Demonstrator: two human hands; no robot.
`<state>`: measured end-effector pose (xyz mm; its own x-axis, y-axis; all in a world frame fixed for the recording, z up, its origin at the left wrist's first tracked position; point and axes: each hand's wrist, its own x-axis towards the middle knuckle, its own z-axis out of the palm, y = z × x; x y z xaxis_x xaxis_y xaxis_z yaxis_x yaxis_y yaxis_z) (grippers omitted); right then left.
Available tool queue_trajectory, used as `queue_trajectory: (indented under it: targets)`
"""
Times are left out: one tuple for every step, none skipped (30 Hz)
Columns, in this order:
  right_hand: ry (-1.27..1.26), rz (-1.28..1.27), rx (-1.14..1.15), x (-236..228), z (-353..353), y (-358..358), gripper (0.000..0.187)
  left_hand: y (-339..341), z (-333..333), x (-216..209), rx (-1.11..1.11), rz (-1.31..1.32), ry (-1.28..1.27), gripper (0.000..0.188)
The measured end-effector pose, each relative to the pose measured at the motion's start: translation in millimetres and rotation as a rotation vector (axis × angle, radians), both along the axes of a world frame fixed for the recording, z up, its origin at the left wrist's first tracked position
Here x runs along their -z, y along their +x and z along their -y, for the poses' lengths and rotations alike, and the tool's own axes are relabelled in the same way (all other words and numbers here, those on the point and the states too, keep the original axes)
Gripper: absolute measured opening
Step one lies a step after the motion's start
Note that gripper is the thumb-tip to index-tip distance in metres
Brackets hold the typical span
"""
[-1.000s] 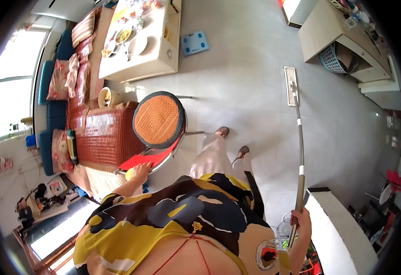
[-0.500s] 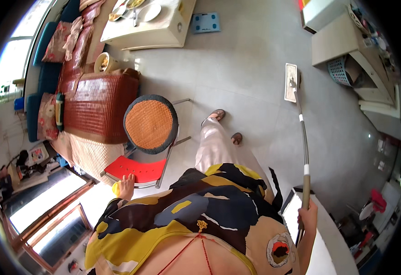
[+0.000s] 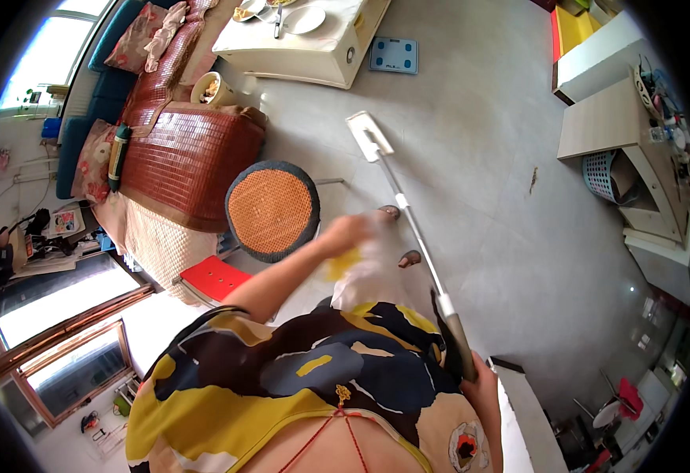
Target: The person mops the floor using a flat mop, pushing and pulling it across the floor surface around furniture including a bed, under a table, and near a fan.
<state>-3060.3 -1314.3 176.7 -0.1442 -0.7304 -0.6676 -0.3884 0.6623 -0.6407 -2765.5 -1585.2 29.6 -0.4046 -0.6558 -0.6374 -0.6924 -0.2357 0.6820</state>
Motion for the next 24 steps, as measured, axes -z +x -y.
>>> queue_trajectory:
  targets:
    - [-0.047,-0.06,-0.181,-7,31,10,0.046,-26,-10,16,0.007,-0.011,-0.049,0.056]
    - [0.045,-0.043,-0.16,-3,44,17,0.04,-46,-21,29,0.003,0.048,0.032,0.066]
    - [0.025,-0.03,-0.143,-1,56,23,0.038,-64,-30,50,-0.075,0.033,0.098,0.068]
    - [0.003,-0.012,-0.118,6,63,25,0.037,-80,-37,51,-0.262,-0.186,0.236,0.063]
    - [0.012,-0.056,-0.185,20,67,27,0.035,-92,-51,79,-0.548,-0.172,0.21,0.056]
    - [0.019,-0.098,-0.253,33,73,28,0.033,-94,-61,108,-0.836,-0.156,0.178,0.049]
    - [0.085,-0.107,-0.318,37,84,28,0.035,-97,-65,124,-0.833,-0.166,0.185,0.049]
    - [0.079,-0.108,-0.323,51,80,24,0.035,-96,-66,134,-0.783,-0.068,0.278,0.043]
    - [0.065,-0.026,-0.308,71,73,18,0.038,-97,-56,142,-0.734,0.021,0.359,0.038]
    - [0.065,0.064,-0.294,76,68,16,0.041,-97,-56,137,-0.72,0.118,0.444,0.046]
    - [0.059,0.052,-0.386,74,61,6,0.05,-97,-49,135,-0.747,0.11,0.517,0.048]
    - [0.041,0.028,-0.485,63,76,-8,0.058,-106,-51,132,-0.734,0.127,0.447,0.048]
    - [0.15,0.114,-0.502,54,85,-10,0.061,-97,-52,136,-0.765,0.145,0.422,0.048]
    - [0.279,0.185,-0.49,46,83,-17,0.063,-100,-55,136,-0.765,0.155,0.418,0.049]
    - [0.362,0.305,-0.406,39,68,-28,0.062,-102,-56,137,-0.763,0.151,0.424,0.049]
    - [0.437,0.428,-0.331,30,58,-34,0.061,-99,-55,141,-0.746,0.16,0.437,0.05]
    - [0.44,0.427,-0.331,22,54,-33,0.061,-98,-58,146,-0.72,0.169,0.456,0.05]
    - [0.435,0.416,-0.253,14,60,-32,0.062,-102,-49,146,-0.724,0.164,0.453,0.05]
    - [0.436,0.411,-0.174,2,66,-27,0.062,-102,-46,145,-0.723,0.175,0.47,0.051]
    - [0.438,0.412,-0.175,-9,78,-26,0.062,-103,-44,144,-0.722,0.187,0.487,0.052]
    - [0.454,0.355,-0.187,-23,100,-22,0.063,-101,-35,139,-0.722,0.191,0.486,0.052]
    - [0.47,0.291,-0.191,-31,112,-20,0.064,-103,-24,135,-0.727,0.149,0.517,0.05]
    - [0.534,0.265,-0.192,-33,115,-22,0.065,-104,-16,131,-0.733,0.108,0.549,0.047]
    - [0.529,0.267,-0.197,-37,121,-28,0.065,-103,-9,129,-0.738,0.109,0.543,0.047]
